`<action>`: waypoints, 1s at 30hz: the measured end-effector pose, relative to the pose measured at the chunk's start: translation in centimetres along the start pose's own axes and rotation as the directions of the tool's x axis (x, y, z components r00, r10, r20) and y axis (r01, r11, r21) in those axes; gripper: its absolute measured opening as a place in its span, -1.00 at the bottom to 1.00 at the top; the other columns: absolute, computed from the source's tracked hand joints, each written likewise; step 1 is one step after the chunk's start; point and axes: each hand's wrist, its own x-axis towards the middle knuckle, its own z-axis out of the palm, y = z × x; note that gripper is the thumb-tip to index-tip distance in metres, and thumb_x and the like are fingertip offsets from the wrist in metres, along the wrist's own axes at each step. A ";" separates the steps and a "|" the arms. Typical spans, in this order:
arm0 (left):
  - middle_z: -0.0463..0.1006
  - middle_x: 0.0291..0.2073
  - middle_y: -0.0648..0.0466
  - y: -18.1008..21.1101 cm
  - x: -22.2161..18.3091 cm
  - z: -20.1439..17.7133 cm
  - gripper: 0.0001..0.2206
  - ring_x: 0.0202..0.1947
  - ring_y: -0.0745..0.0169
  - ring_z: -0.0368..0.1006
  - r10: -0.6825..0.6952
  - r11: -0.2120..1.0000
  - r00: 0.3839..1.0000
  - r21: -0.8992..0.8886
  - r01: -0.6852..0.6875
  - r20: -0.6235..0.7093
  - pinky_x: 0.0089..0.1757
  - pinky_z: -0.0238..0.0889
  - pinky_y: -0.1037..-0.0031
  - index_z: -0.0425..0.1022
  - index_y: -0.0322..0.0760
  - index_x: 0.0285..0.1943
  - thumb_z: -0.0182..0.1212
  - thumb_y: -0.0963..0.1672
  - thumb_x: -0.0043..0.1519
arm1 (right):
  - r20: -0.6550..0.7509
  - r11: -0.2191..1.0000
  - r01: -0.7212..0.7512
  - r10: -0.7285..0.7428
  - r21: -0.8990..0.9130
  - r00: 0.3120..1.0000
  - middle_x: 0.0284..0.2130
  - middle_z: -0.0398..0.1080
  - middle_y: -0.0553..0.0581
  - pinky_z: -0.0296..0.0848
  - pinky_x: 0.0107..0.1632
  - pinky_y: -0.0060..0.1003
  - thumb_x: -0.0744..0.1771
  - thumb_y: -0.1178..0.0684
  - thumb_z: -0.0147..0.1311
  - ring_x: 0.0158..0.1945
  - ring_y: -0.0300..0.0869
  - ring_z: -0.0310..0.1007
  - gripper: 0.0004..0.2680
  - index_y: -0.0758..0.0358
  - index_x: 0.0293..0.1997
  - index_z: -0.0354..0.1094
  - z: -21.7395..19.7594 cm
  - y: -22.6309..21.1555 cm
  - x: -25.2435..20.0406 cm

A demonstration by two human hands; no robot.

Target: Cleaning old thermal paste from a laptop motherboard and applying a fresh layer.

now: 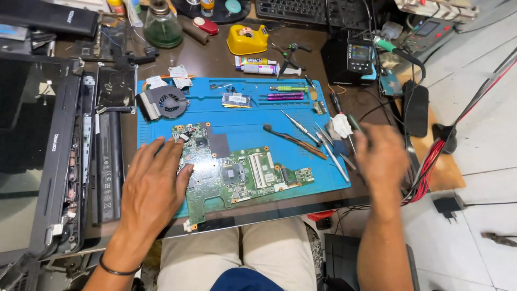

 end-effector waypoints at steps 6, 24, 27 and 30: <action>0.54 0.21 -0.15 0.2 -0.4 -2.0 -0.57 0.35 -0.19 0.30 0.049 0.992 0.997 -0.121 -0.042 0.051 0.26 0.18 0.00 0.41 -0.44 0.35 0.09 -0.06 0.36 | 0.559 0.920 -0.359 0.381 -0.155 0.736 0.23 0.40 0.23 0.35 0.16 0.15 0.38 -0.30 -0.06 0.25 0.26 0.36 -0.58 0.01 0.35 0.36 -1.9 4.4 -1.1; 0.39 0.35 -0.21 0.7 -3.8 -2.4 -0.44 0.42 -0.22 0.22 0.154 0.984 0.988 -0.090 -0.154 -0.009 0.35 0.08 -0.02 0.34 -0.42 0.41 0.08 0.07 0.36 | 0.459 0.286 -0.460 0.075 0.840 0.885 -0.14 0.51 0.31 0.53 -0.01 -0.28 0.36 0.17 0.11 -0.07 -0.03 0.58 -0.74 0.26 0.12 0.12 -7.0 -7.3 0.1; 0.39 0.35 -0.21 0.7 -3.8 -2.3 -0.44 0.42 -0.22 0.22 0.146 0.985 0.989 -0.090 -0.146 -0.007 0.35 0.08 -0.02 0.34 -0.42 0.40 0.08 0.06 0.36 | 0.528 0.293 -0.479 -0.118 0.828 0.841 -0.18 0.59 0.30 0.61 -0.04 -0.21 0.31 0.14 0.18 -0.07 0.00 0.66 -0.73 0.24 0.05 0.16 -5.4 -11.7 1.7; 0.39 0.36 -0.19 0.8 -3.8 -2.4 -0.45 0.42 -0.21 0.22 0.145 0.986 0.989 -0.081 -0.145 -0.004 0.35 0.08 -0.02 0.34 -0.41 0.41 0.07 0.06 0.36 | 0.575 0.525 -0.429 -0.147 0.735 0.805 -0.21 0.64 0.08 0.41 -0.28 -0.24 0.31 -0.04 0.18 -0.37 -0.17 0.42 -0.73 0.13 0.00 0.17 -4.6 -15.2 3.6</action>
